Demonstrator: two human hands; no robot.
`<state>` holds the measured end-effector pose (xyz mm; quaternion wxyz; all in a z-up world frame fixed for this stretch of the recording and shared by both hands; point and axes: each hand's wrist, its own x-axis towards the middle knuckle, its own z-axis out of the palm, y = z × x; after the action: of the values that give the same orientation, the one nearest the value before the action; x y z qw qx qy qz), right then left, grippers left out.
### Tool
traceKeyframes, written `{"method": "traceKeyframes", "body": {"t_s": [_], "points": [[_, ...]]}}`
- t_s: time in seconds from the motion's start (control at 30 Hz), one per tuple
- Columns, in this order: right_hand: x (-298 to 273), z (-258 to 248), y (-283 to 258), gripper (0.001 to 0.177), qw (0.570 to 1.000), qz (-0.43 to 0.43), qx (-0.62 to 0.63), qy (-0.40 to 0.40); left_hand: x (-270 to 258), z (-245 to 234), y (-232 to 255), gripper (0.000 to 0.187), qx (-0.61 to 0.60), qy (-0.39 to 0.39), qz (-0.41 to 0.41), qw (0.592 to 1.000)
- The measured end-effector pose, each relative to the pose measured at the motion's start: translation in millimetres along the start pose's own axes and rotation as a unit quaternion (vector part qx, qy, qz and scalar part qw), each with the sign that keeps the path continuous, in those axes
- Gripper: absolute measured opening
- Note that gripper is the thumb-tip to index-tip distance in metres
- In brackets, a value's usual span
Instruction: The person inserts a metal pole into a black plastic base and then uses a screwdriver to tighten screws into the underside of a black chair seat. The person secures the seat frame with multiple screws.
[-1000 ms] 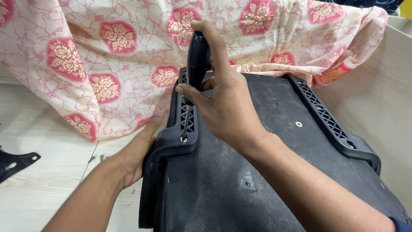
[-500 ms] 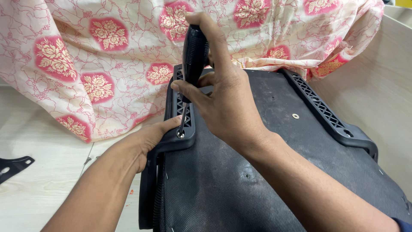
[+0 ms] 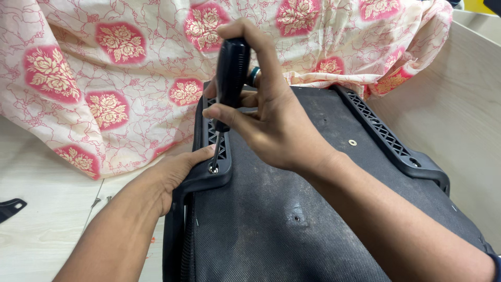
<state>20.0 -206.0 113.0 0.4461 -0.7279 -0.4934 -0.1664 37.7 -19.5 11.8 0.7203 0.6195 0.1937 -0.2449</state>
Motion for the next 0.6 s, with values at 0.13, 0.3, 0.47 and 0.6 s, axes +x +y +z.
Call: {"method": "traceKeyframes", "body": {"t_s": [0.13, 0.3, 0.47, 0.6], "points": [[-1, 1, 1, 0.059, 0.996, 0.05, 0.008, 0.073, 1, 0, -3, 0.034, 0.004, -0.024, 0.047, 0.999], [3, 5, -3, 0.042, 0.993, 0.039, 0.025, 0.107, 3, 0, -3, 0.042, 0.019, -0.003, -0.005, 1.0], [4, 17, -11, 0.044, 0.993, 0.017, 0.07, 0.091, 3, 1, -4, 0.046, 0.04, -0.003, -0.01, 0.999], [5, 24, -19, 0.044, 0.993, 0.044, 0.009, 0.112, 1, 2, -2, 0.048, 0.028, -0.012, -0.01, 0.999]]}}
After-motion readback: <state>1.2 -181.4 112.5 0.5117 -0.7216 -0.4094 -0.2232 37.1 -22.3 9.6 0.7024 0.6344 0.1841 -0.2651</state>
